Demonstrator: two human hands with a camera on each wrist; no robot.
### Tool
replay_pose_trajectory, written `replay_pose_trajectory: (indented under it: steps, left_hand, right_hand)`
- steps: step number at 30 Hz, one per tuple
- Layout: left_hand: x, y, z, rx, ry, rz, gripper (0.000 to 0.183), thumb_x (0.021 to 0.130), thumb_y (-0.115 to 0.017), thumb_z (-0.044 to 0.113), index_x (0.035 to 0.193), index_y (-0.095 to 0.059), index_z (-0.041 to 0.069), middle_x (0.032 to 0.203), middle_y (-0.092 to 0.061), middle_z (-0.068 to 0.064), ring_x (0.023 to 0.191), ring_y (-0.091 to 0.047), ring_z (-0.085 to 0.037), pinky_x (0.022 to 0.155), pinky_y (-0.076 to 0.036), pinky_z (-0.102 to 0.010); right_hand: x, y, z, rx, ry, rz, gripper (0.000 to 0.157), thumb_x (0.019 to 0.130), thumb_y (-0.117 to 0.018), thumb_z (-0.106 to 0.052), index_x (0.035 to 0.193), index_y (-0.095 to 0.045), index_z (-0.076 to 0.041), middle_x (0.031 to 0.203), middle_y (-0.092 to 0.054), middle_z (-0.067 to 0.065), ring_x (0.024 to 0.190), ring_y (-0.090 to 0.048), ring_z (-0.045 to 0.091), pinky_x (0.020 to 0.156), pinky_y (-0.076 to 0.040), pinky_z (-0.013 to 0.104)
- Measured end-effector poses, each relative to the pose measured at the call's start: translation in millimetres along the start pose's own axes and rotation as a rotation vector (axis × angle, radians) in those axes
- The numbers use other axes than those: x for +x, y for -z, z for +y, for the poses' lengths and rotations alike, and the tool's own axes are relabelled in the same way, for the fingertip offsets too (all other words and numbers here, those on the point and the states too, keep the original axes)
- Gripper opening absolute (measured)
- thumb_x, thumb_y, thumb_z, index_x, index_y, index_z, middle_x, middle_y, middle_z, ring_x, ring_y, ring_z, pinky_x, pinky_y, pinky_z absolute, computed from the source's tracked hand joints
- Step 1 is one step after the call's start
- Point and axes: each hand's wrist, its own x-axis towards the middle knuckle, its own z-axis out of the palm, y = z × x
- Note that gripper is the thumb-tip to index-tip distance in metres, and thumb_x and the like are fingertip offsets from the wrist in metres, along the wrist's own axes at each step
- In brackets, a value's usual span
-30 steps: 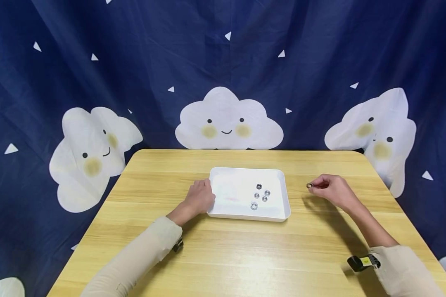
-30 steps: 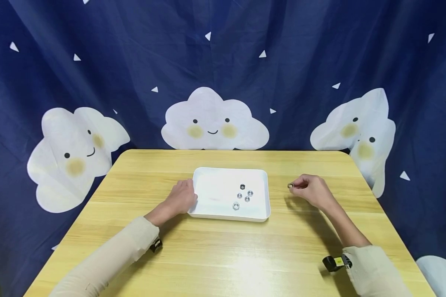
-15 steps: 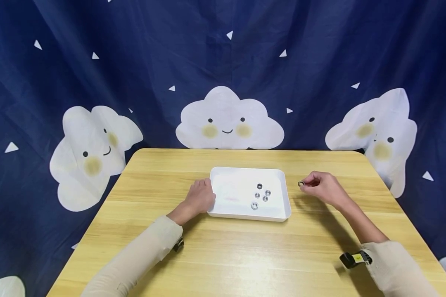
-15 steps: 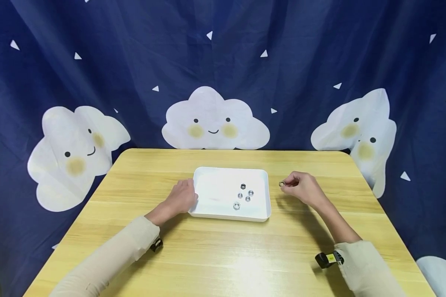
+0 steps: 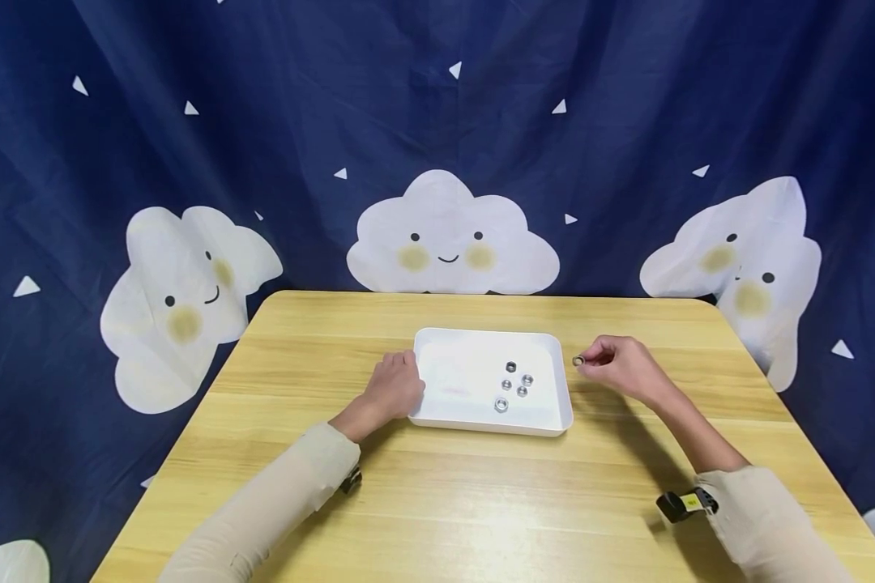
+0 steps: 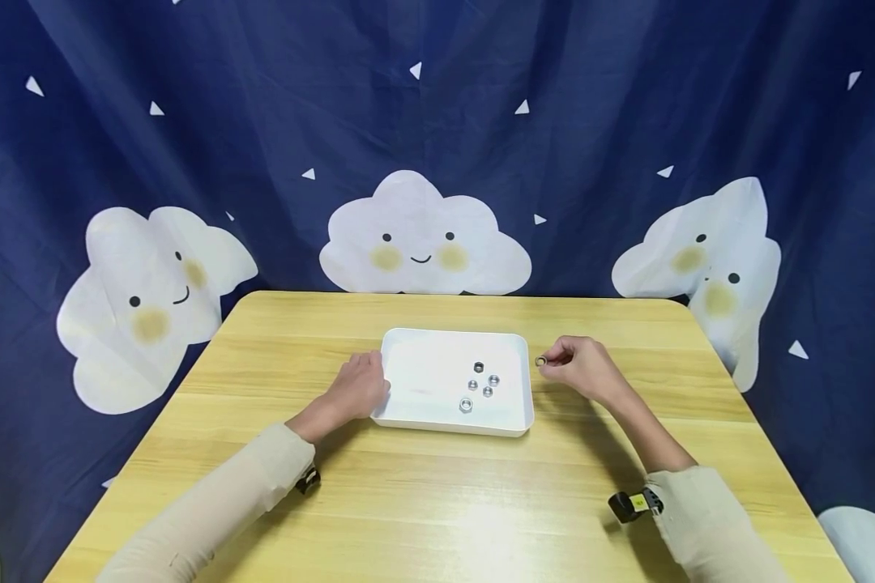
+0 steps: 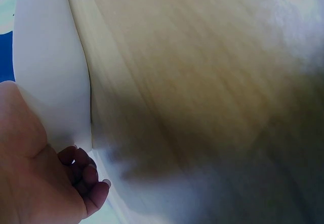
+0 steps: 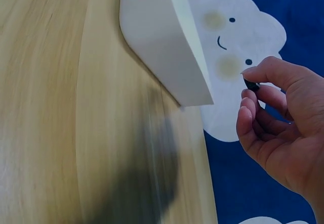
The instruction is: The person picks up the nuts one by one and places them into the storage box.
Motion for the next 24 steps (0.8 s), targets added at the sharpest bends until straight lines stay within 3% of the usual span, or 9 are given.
replay_pose_trajectory:
  steps: [24]
  left_hand:
    - [1.1,0.8,1.3,-0.015,0.017,-0.013,0.034,0.103,-0.05,0.026,0.12,-0.046,-0.003,0.114,-0.054,-0.017,0.113,-0.047,-0.035,0.099,-0.041,-0.046]
  right_hand:
    - [23,-23.5,-36,0.049,0.02,-0.074,0.012,0.082,-0.083,-0.011,0.089,-0.076,-0.006,0.09,-0.078,0.008,0.073,-0.063,0.005,0.067,-0.051,0.019]
